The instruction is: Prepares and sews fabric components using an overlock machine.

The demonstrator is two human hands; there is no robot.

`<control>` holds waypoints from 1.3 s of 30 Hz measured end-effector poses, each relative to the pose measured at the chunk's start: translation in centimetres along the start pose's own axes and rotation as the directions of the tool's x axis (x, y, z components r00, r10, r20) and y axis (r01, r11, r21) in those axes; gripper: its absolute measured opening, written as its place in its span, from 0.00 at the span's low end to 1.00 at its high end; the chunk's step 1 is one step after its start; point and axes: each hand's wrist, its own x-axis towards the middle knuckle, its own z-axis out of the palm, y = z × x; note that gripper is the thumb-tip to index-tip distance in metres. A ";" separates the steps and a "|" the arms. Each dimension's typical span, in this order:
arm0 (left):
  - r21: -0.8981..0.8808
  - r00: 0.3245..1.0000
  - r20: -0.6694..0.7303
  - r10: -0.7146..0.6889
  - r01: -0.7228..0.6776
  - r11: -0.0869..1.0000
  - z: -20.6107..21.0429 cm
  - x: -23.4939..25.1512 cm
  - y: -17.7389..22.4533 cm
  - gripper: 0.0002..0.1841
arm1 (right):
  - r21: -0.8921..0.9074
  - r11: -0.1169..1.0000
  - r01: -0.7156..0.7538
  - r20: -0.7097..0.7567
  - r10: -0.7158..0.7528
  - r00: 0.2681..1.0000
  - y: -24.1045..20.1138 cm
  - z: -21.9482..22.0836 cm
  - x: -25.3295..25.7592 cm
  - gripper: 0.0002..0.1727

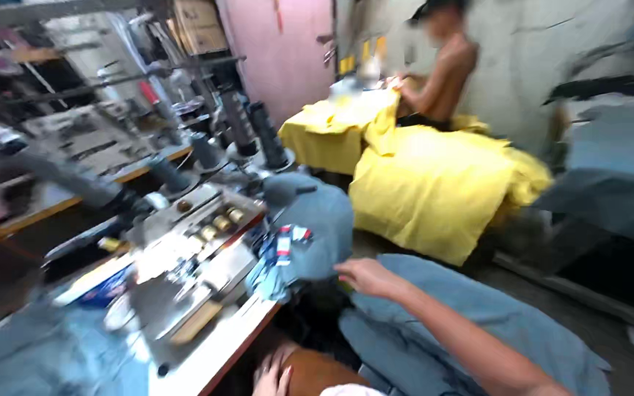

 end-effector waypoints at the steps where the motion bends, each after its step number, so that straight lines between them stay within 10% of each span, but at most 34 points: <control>1: -0.019 0.998 -0.011 -0.055 0.055 0.998 0.2 0.2 -0.3 0.30 | 0.013 0.998 0.069 -0.061 -0.068 0.996 -1.4 -0.1 1.1 0.23; 5: 0.019 0.950 0.082 -0.301 0.300 0.954 -2.1 1.9 1.4 0.33 | 0.080 0.957 0.278 -0.365 -0.231 0.902 -4.7 1.1 4.7 0.19; 10: 0.018 0.856 0.280 -0.435 0.449 0.894 -4.6 4.5 2.4 0.31 | -0.007 0.953 0.303 -0.769 -0.200 0.608 -4.1 2.0 8.2 0.13; 15: 0.001 0.914 0.179 -0.365 0.371 0.929 -3.9 6.3 1.0 0.33 | 0.208 0.970 0.129 -0.724 0.064 0.687 -1.8 -1.0 9.1 0.17; 20: -0.018 0.926 0.178 -0.332 0.341 0.940 -3.9 6.9 2.1 0.32 | 0.117 0.975 0.189 -0.799 -0.021 0.601 -1.1 -0.1 10.1 0.13; 29: 0.027 0.897 0.232 -0.376 0.380 0.924 -5.1 4.0 3.1 0.28 | 0.222 0.971 0.087 -0.749 0.113 0.653 0.8 -3.1 11.9 0.16; 35: -0.081 0.913 0.407 -0.013 0.051 0.995 -7.4 0.9 4.9 0.21 | -0.330 0.915 0.234 -0.692 -0.403 0.599 -1.4 2.8 7.0 0.12; 39: -0.109 0.839 -0.170 0.517 -0.537 0.837 -10.1 2.2 11.8 0.10 | -0.131 0.986 0.098 -0.777 -0.164 0.608 -0.3 4.0 7.2 0.18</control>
